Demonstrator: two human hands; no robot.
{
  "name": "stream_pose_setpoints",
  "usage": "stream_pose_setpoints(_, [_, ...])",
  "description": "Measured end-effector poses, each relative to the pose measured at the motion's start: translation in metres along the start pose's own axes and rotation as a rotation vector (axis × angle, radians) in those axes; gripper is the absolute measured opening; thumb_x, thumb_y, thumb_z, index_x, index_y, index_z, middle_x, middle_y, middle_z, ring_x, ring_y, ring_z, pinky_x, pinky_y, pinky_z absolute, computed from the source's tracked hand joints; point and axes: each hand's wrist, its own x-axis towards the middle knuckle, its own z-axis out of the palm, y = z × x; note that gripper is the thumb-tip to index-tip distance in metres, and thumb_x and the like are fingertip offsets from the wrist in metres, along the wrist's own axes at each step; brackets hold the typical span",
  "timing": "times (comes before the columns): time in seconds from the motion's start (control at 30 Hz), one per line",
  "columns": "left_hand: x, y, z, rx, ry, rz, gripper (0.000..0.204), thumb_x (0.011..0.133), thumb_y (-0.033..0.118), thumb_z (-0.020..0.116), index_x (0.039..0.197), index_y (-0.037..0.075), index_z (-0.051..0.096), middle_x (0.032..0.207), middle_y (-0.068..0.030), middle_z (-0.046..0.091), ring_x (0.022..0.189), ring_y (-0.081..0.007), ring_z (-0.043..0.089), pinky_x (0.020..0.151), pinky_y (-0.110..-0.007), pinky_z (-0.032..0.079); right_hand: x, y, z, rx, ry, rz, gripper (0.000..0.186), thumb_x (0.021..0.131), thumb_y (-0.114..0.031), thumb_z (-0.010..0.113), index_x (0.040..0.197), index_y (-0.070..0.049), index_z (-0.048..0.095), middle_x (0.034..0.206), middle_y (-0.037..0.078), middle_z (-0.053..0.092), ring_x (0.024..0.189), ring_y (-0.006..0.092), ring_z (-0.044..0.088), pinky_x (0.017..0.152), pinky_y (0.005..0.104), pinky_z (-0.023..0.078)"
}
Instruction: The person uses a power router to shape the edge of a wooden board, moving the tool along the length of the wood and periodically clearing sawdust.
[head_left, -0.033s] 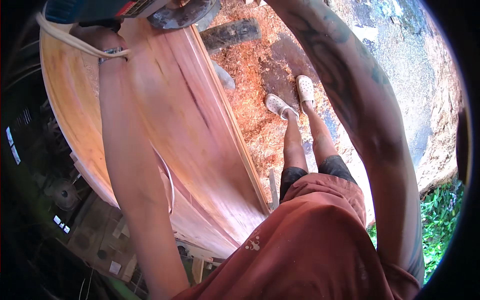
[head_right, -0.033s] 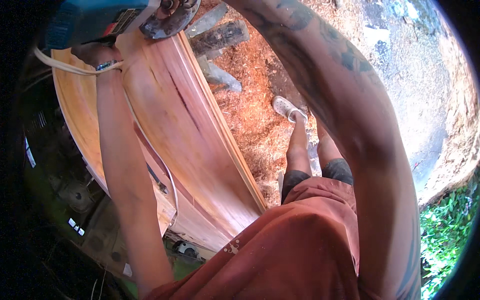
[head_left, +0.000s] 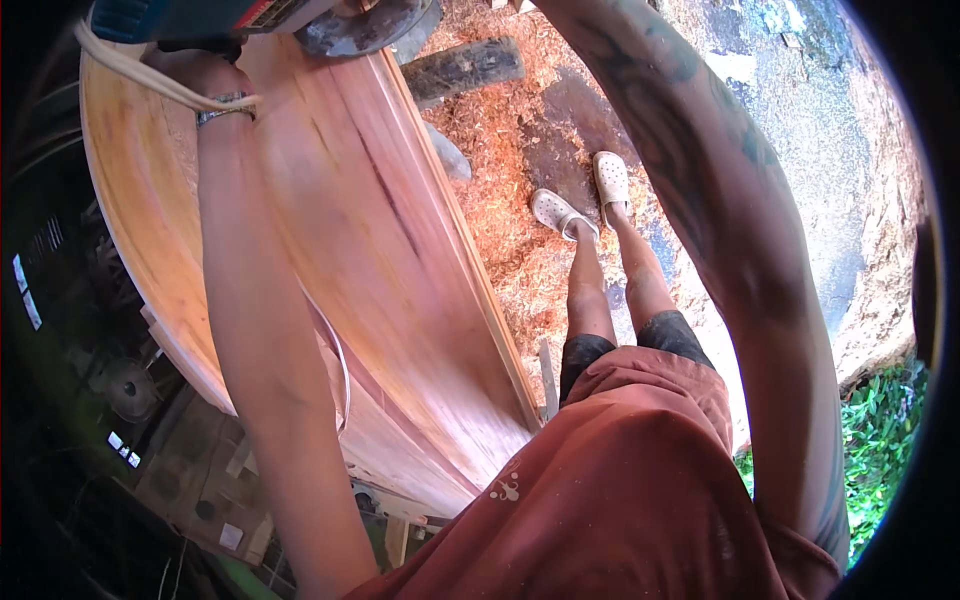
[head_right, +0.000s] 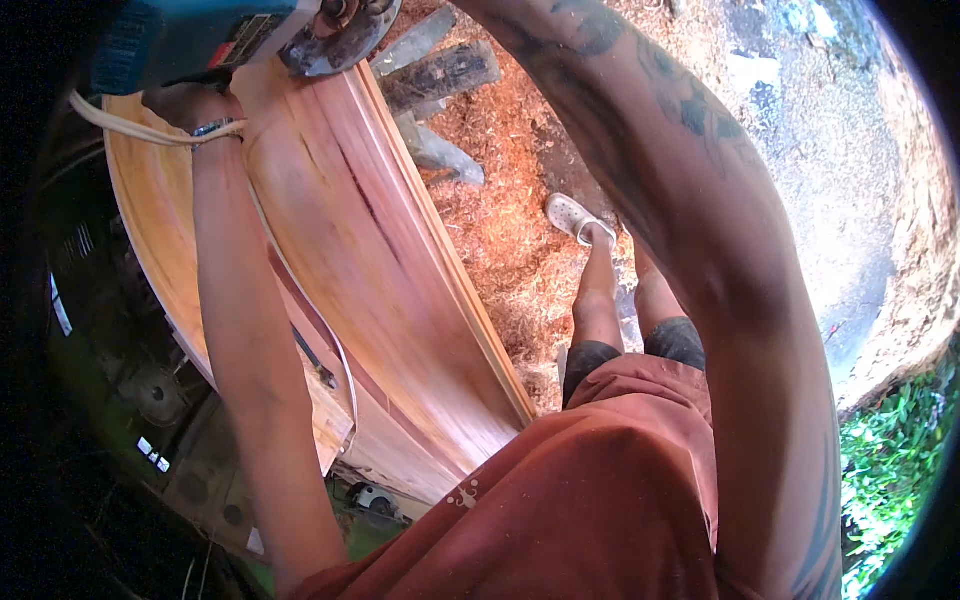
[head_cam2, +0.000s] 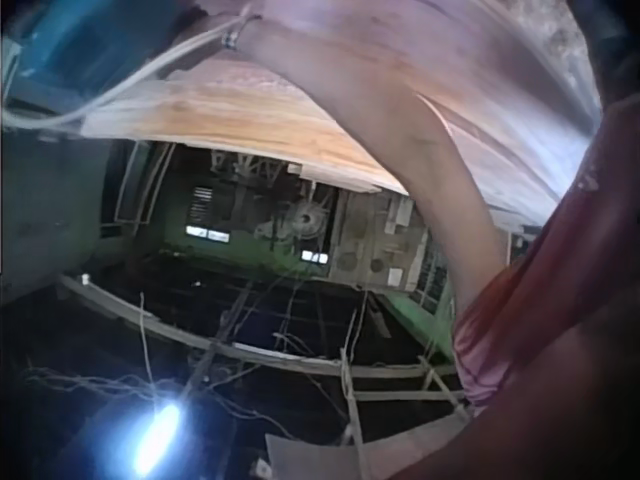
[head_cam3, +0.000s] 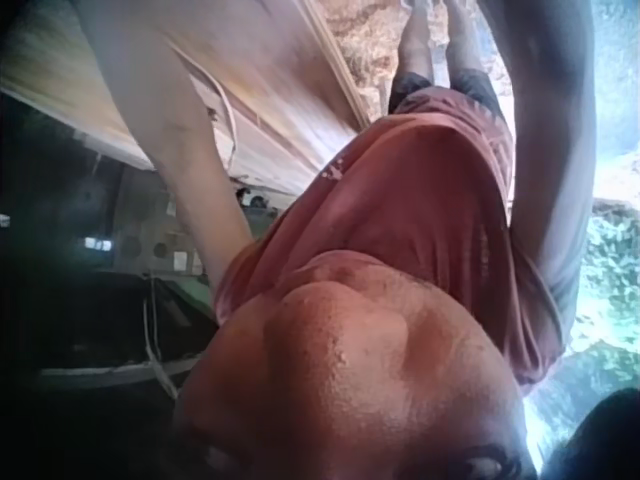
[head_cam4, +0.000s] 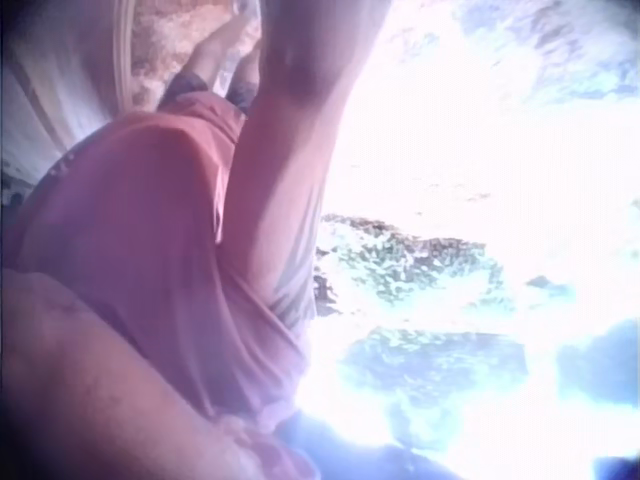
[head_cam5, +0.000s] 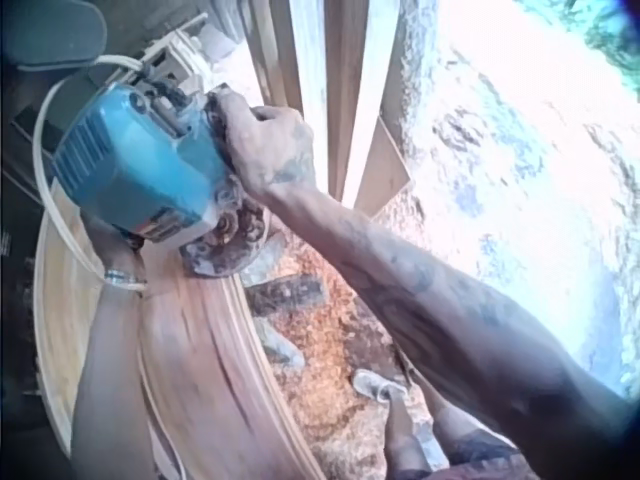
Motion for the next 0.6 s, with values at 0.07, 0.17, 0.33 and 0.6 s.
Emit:
stream_pose_setpoints(0.07, [0.003, -0.008, 0.011, 0.077, -0.001, 0.000, 0.041, 0.100, 0.029, 0.046, 0.127, 0.000, 0.058, 0.123, -0.0187, 0.064, 0.093, -0.0312, 0.068, 0.079, -0.045, 0.062, 0.011, 0.015, 0.001, -0.006, 0.021, 0.023, 0.070, 0.089, -0.059, 0.055, 0.103, 0.008, 0.074, 0.099, 0.033, 0.072, 0.100, 0.0434, 0.071, 0.092, 0.0443, 0.052])
stream_pose_setpoints(0.17, [-0.001, -0.007, 0.017, -0.276, -0.186, -0.096, 0.041, 0.100, 0.029, 0.041, 0.122, 0.001, 0.061, 0.116, -0.0176, 0.067, 0.088, -0.0325, 0.068, 0.074, -0.045, 0.061, 0.037, 0.042, 0.001, -0.172, 0.088, -0.228, 0.070, 0.087, -0.060, 0.057, 0.101, 0.007, 0.075, 0.096, 0.032, 0.072, 0.097, 0.0419, 0.072, 0.092, 0.0434, 0.052])
stream_pose_setpoints(0.33, [0.047, -0.018, 0.031, 0.064, 0.053, -0.052, 0.043, 0.099, 0.031, 0.040, 0.123, 0.002, 0.062, 0.118, -0.0166, 0.068, 0.092, -0.0325, 0.069, 0.078, -0.047, 0.061, 0.034, 0.014, 0.023, 0.025, 0.164, -0.012, 0.070, 0.086, -0.062, 0.059, 0.098, 0.005, 0.076, 0.093, 0.031, 0.073, 0.095, 0.0410, 0.072, 0.092, 0.0435, 0.051])
stream_pose_setpoints(0.6, [0.073, -0.045, 0.064, 0.489, 0.139, 0.189, 0.042, 0.101, 0.027, 0.048, 0.132, 0.000, 0.056, 0.129, -0.0208, 0.065, 0.104, -0.0324, 0.069, 0.089, -0.045, 0.059, 0.078, 0.021, 0.028, -0.066, 0.206, -0.055, 0.073, 0.087, -0.064, 0.059, 0.097, 0.006, 0.076, 0.091, 0.031, 0.072, 0.095, 0.0421, 0.071, 0.092, 0.0446, 0.051])
